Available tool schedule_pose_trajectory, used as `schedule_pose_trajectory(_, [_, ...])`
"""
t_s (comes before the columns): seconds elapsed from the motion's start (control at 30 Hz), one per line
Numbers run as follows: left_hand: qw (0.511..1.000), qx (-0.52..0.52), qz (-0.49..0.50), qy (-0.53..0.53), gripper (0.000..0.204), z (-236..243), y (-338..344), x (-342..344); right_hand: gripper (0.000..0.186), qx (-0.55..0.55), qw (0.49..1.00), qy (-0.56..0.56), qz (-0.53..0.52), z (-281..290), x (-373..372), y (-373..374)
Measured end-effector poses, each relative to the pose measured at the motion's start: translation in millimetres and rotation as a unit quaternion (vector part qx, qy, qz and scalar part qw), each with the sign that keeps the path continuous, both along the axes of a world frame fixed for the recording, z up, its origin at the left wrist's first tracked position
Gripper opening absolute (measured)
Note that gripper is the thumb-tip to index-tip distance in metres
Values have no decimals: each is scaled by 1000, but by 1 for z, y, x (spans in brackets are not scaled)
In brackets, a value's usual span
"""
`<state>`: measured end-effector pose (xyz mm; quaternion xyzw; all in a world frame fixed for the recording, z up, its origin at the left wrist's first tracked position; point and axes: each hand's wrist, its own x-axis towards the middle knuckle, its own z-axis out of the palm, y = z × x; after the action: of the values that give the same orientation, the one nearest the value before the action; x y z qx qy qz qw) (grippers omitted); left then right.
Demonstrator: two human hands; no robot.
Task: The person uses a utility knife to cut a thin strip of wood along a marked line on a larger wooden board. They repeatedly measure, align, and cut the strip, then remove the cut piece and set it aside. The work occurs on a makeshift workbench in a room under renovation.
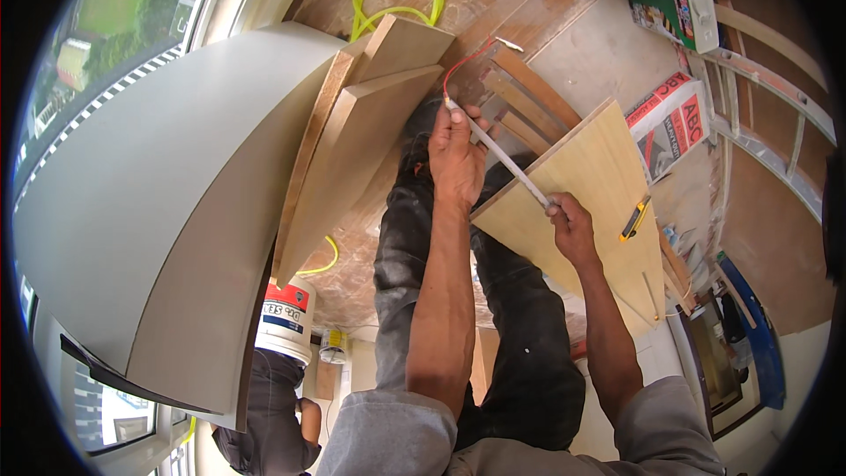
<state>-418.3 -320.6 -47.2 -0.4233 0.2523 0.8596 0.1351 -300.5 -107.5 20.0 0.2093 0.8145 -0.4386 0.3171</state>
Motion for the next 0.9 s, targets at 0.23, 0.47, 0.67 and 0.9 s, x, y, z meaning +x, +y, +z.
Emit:
schedule_pose_trajectory(0.23, [1000, -20, -11, 12, 15, -3, 0, 0, 13, 3, 1000, 24, 15, -4, 1, 4])
schedule_pose_trajectory(0.47, [1000, -15, -6, 7, 29, 1, 1, -2, 11, -1, 1000, 6, 13, -1, 0, 4])
schedule_pose_trajectory(0.67, [997, -58, -52, 10, 26, -2, -1, -2, 11, 1, 1000, 30, 6, -6, 1, 2])
schedule_pose_trajectory(0.9, [994, -80, -78, 11, 33, 3, 0, -6, 10, 21, 999, 33, 35, -2, -3, 2])
